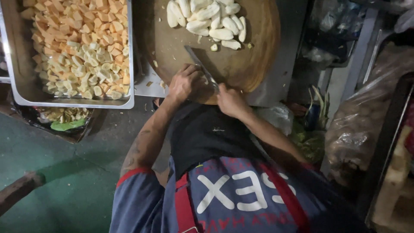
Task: The person chops peeled white vegetables on a wooden cutting board using a large knife. They repeatedly slice the vegetables into smaller pieces and transfer them into a metal tray containing other chopped vegetables.
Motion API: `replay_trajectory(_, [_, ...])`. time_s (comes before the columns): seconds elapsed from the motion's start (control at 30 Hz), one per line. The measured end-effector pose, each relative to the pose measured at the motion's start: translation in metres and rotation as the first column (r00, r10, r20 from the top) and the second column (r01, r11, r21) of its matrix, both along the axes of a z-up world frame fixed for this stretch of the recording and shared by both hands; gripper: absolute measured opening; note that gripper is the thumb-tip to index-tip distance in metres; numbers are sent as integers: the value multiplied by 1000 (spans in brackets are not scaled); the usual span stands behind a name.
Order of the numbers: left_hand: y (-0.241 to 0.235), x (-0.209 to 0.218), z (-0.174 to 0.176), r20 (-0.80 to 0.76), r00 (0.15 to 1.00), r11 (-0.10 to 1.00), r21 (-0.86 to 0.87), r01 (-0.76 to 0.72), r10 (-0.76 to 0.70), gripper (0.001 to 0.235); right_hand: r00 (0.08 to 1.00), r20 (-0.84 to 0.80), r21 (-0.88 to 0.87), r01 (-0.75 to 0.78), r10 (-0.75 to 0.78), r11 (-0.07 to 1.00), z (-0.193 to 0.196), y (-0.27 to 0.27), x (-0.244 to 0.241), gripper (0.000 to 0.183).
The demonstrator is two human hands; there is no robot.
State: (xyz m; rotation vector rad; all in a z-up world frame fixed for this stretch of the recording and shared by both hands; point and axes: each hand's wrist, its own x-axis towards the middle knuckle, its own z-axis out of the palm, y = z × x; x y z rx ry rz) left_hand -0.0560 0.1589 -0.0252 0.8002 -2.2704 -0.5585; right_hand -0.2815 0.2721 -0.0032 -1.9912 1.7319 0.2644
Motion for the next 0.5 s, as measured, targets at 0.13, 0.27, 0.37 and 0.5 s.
replay_trajectory(0.13, [-1,7,27,50,999,999,45,11,-13,23,999,49,-156,28,-20,987,-3,-10,9,35])
replay_trajectory(0.27, [-12,11,32,83,984,988,16,155,-155,37,949,309,-196,119,-54,973,34,-8,-12,31])
replay_trajectory(0.37, [-19,3,33,303,934,979,135,153,-188,24,946,319,-196,114,-47,974,62,-9,-24,33])
replay_trajectory(0.5, [-17,-1,31,394,895,972,190,141,-207,25,947,314,-174,131,-71,976,68,-12,-25,33])
